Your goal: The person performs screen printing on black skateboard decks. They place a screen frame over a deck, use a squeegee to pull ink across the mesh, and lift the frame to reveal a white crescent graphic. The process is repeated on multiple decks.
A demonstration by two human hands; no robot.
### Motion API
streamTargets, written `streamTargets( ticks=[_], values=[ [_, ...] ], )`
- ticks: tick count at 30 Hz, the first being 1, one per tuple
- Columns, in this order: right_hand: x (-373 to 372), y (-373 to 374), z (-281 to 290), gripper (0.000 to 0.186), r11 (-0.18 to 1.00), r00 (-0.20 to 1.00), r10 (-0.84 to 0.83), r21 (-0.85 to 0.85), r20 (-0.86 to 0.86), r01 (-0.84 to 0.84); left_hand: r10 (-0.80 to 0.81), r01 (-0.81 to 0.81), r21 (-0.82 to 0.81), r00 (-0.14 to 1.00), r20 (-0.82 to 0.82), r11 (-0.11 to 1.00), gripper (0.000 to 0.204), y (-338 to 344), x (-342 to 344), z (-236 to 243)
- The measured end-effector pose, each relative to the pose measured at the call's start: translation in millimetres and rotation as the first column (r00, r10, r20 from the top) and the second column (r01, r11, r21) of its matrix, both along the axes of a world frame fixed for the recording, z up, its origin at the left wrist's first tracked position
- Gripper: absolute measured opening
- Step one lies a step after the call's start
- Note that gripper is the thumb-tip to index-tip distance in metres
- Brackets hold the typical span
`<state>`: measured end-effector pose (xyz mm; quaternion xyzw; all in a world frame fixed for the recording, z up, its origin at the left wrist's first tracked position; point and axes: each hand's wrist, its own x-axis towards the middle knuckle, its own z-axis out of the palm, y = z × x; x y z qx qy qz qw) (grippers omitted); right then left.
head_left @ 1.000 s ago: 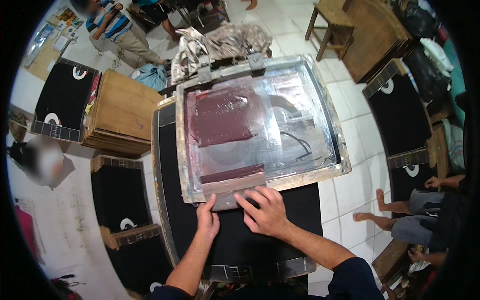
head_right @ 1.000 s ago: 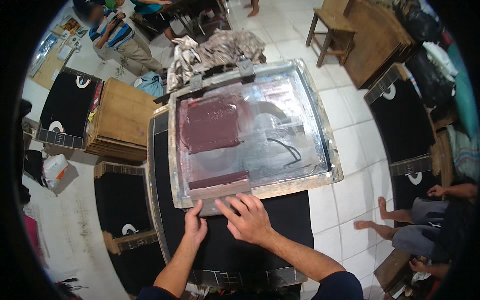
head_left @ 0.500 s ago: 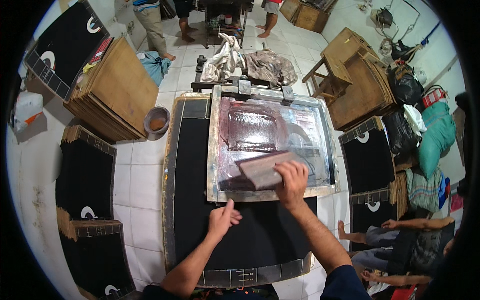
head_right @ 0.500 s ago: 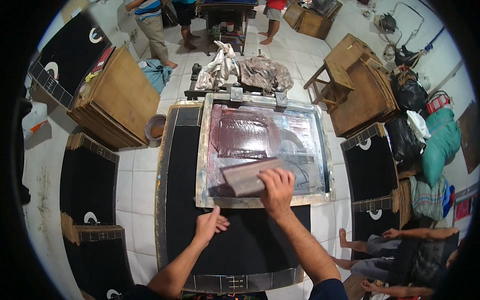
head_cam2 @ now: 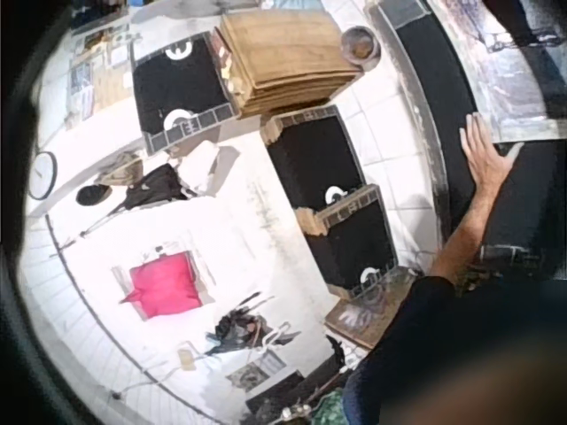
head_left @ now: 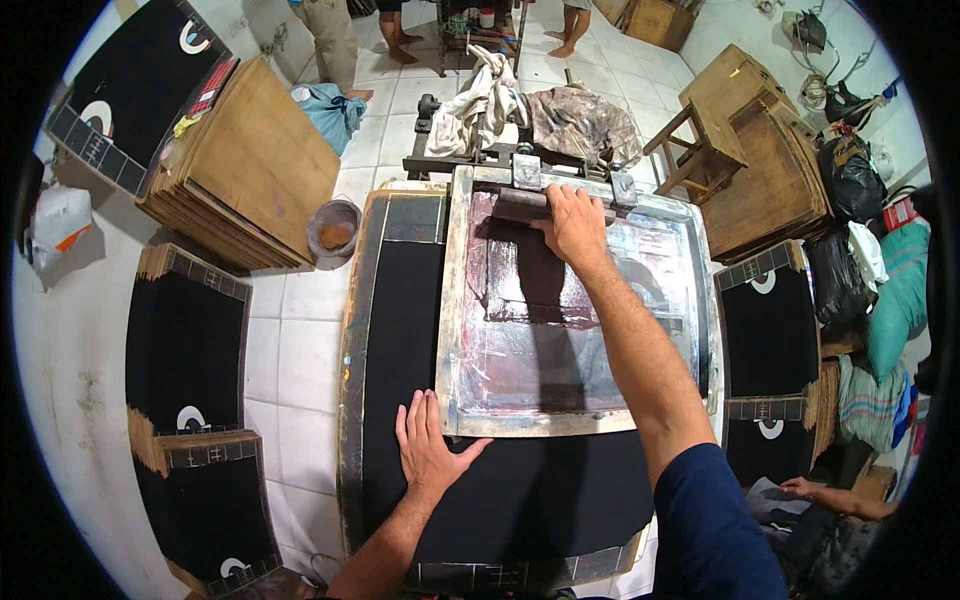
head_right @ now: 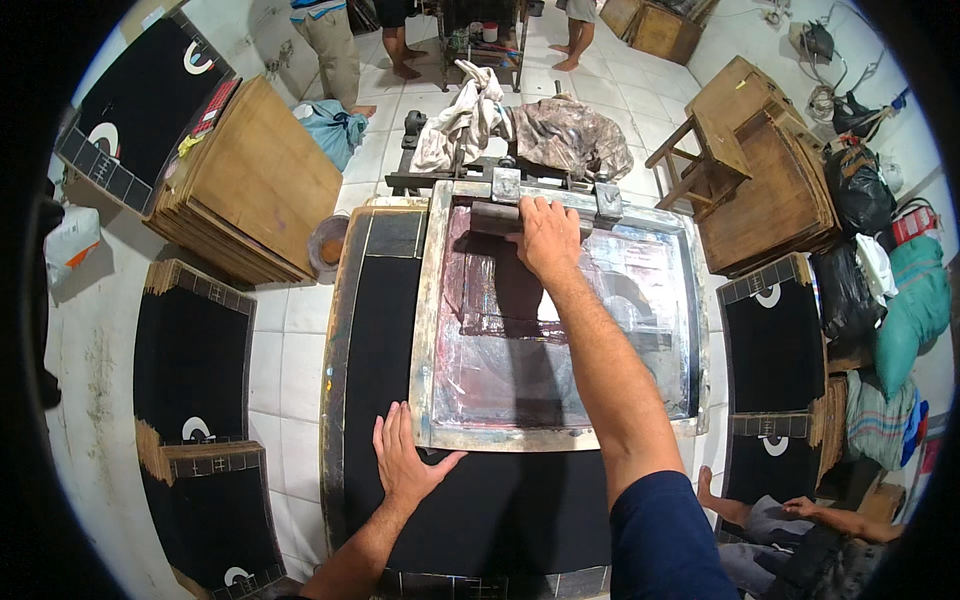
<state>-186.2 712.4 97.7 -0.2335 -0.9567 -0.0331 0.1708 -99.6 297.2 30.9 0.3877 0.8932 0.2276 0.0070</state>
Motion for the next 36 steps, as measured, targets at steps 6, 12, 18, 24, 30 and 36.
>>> streamTargets(
  ticks=[6,12,18,24,30,36],
  values=[
    [41.3,-40.2,-0.9,0.037,0.998,0.997,0.058,0.038,-0.054,-0.056,-0.004,0.004,-0.006,0.999,-0.043,1.0,0.116,2.2,-1.8,2.7],
    [71.3,-63.6,12.4,0.034,0.984,0.994,0.095,-0.156,0.046,-0.087,-0.011,0.011,-0.063,1.0,-0.009,0.998,0.117,1.2,-2.1,2.1],
    [5.8,-8.3,-1.0,0.037,0.998,0.998,0.009,-0.056,-0.057,-0.012,-0.012,0.011,-0.031,0.999,-0.032,0.999,0.117,2.3,-2.5,1.1],
    [83.9,-77.3,5.9,0.035,0.998,0.998,0.051,-0.047,0.033,-0.049,-0.028,0.026,-0.055,0.999,-0.023,0.998,0.115,1.1,-2.5,1.0],
    [40.8,-28.5,15.8,0.039,0.98,0.992,0.055,-0.194,0.114,-0.031,-0.032,0.03,-0.053,0.999,-0.031,0.998,0.114,1.7,-3.8,1.9],
    [3.2,-7.6,5.9,0.038,0.996,0.999,-0.024,-0.088,0.024,0.026,-0.028,0.025,-0.048,0.998,-0.048,0.999,0.114,1.1,-2.2,-1.3]
  ],
)
